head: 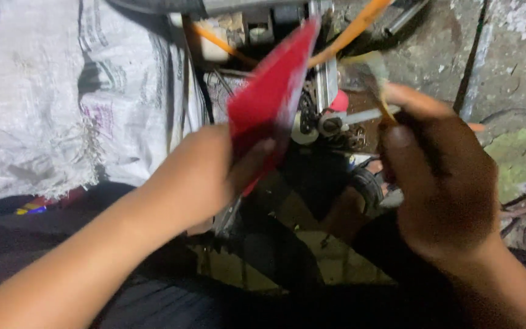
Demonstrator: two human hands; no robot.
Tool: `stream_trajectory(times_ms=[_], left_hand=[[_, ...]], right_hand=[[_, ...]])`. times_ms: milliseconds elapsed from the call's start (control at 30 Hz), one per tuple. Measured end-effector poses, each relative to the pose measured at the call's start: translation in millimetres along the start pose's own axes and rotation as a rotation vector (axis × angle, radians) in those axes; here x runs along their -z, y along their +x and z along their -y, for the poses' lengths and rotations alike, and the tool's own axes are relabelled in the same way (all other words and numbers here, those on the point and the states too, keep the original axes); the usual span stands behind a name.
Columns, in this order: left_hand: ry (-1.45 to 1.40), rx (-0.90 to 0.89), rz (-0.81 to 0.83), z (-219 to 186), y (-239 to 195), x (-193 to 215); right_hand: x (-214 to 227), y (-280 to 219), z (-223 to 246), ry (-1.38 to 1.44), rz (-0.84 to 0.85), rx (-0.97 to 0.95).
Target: The person uses a yellow scraper to transfer a white filler substance from a red plastic container onto the lower bumper of a vehicle. They repeatedly scrape the filler and apply it to a specific area on the car's surface.
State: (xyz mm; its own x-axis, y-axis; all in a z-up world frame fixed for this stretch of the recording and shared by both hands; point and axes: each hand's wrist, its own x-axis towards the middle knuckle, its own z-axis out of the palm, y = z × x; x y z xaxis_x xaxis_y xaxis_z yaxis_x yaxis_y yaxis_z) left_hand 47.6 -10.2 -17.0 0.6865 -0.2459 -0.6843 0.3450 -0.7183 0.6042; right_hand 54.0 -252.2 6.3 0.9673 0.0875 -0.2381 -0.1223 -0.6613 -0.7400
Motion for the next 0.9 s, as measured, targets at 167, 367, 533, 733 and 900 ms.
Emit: stream_trajectory(times_ms=[167, 367, 533, 733, 900], left_hand=[[-0.154, -0.14, -0.05, -3, -8, 0], [-0.202, -0.407, -0.363, 5, -15, 3], [-0.258, -0.48, -0.484, 7, -19, 1], [-0.264, -0.552, -0.473, 13, -24, -17], [0.057, -0.31, -0.27, 16, -31, -36]], right_hand=[[-8, 3, -25, -0.294, 0.206, 0.441], [-18, -4, -45, -0.603, 0.377, 0.347], [-15, -5, -33, -0.473, 0.295, 0.341], [-24, -2, -49, -0.046, 0.254, 0.087], [-33, -8, -58, 0.659, 0.218, 0.013]])
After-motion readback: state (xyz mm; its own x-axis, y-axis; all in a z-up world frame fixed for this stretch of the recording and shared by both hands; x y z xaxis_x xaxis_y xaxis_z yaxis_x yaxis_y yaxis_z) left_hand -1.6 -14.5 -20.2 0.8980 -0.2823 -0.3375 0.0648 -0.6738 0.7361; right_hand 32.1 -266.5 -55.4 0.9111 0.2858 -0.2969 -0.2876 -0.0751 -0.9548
